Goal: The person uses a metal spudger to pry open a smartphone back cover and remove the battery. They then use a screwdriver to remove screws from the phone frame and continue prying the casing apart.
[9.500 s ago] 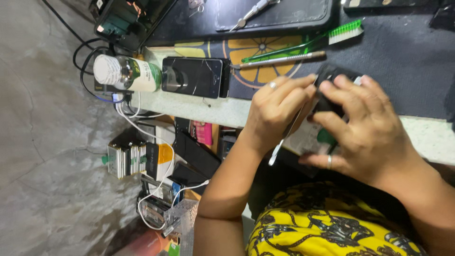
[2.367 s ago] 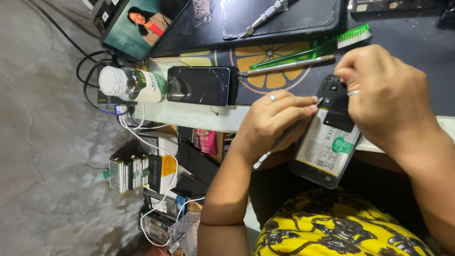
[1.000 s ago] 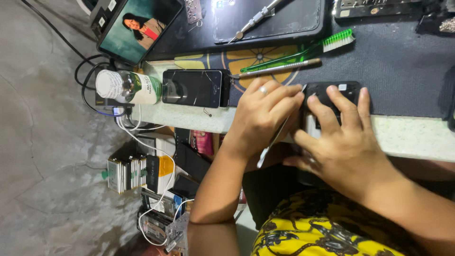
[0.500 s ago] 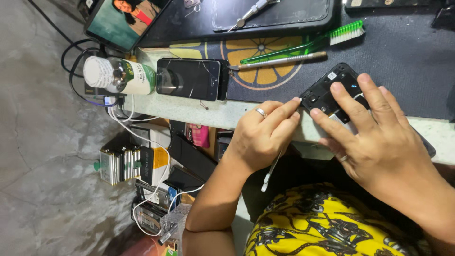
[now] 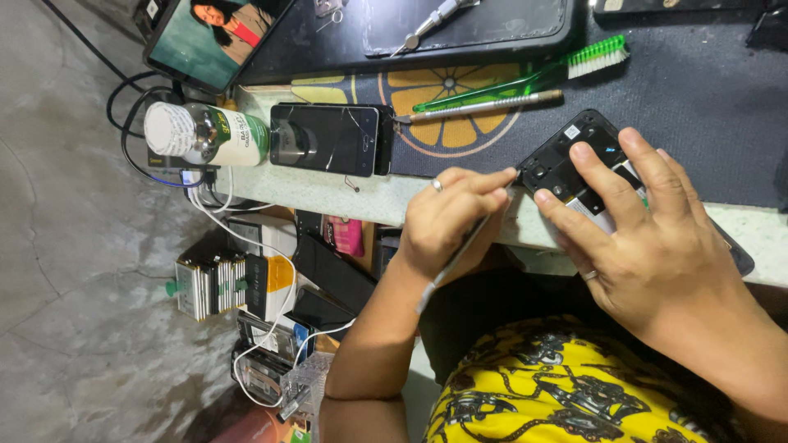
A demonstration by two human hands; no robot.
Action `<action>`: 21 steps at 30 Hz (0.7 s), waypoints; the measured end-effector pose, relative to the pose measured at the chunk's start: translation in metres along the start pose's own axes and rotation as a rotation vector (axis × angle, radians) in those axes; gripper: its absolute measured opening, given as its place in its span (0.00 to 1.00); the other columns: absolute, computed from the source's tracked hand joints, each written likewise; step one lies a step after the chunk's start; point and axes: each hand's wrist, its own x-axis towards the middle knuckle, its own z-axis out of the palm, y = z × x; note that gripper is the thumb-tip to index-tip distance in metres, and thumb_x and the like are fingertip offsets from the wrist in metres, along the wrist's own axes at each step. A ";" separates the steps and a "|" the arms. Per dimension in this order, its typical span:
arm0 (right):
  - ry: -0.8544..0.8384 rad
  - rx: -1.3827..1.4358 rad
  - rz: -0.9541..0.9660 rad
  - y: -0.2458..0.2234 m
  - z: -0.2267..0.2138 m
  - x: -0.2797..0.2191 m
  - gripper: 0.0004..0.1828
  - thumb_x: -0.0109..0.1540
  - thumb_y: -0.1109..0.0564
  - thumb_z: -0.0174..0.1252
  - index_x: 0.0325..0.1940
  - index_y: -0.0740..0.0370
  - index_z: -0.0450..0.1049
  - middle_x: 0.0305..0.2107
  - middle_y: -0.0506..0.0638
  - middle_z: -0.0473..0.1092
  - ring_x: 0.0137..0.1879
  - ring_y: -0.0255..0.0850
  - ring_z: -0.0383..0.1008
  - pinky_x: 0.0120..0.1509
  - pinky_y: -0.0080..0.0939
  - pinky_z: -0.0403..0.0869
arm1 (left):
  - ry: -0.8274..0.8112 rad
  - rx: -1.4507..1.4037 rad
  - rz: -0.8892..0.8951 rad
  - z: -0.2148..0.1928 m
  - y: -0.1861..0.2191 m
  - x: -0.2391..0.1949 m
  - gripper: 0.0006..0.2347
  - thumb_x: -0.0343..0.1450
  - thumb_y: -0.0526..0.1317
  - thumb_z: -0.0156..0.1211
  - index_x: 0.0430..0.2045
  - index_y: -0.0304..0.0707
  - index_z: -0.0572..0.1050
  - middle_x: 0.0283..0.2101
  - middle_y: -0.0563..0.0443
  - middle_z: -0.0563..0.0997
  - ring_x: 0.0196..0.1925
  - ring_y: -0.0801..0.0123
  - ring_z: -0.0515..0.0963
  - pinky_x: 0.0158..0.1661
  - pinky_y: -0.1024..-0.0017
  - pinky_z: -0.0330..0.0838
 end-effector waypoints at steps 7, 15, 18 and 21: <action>-0.001 -0.015 0.000 -0.001 0.001 -0.001 0.23 0.57 0.52 0.64 0.58 0.48 0.78 0.64 0.58 0.65 0.73 0.60 0.57 0.74 0.62 0.65 | -0.098 0.188 0.064 -0.004 0.016 0.001 0.06 0.70 0.25 0.66 0.36 0.26 0.75 0.48 0.37 0.81 0.41 0.50 0.82 0.43 0.63 0.80; 0.008 -0.010 -0.004 0.001 0.000 0.000 0.22 0.58 0.51 0.64 0.57 0.49 0.79 0.64 0.58 0.66 0.73 0.61 0.58 0.74 0.60 0.66 | -0.069 0.257 0.047 0.006 0.017 0.001 0.05 0.70 0.25 0.65 0.35 0.25 0.75 0.48 0.36 0.82 0.40 0.51 0.82 0.43 0.63 0.79; 0.016 -0.030 -0.011 -0.001 -0.001 -0.001 0.22 0.59 0.52 0.64 0.58 0.50 0.79 0.63 0.58 0.67 0.72 0.60 0.59 0.74 0.59 0.66 | 0.007 0.170 0.000 0.010 0.014 -0.002 0.06 0.71 0.25 0.65 0.34 0.28 0.73 0.48 0.38 0.82 0.42 0.51 0.82 0.42 0.66 0.79; 0.046 -0.058 -0.014 -0.003 -0.001 0.000 0.20 0.60 0.52 0.64 0.57 0.50 0.80 0.62 0.58 0.67 0.72 0.59 0.59 0.73 0.59 0.67 | 0.045 0.106 -0.032 0.009 0.015 -0.003 0.06 0.71 0.25 0.66 0.34 0.29 0.74 0.47 0.40 0.82 0.42 0.53 0.83 0.41 0.67 0.79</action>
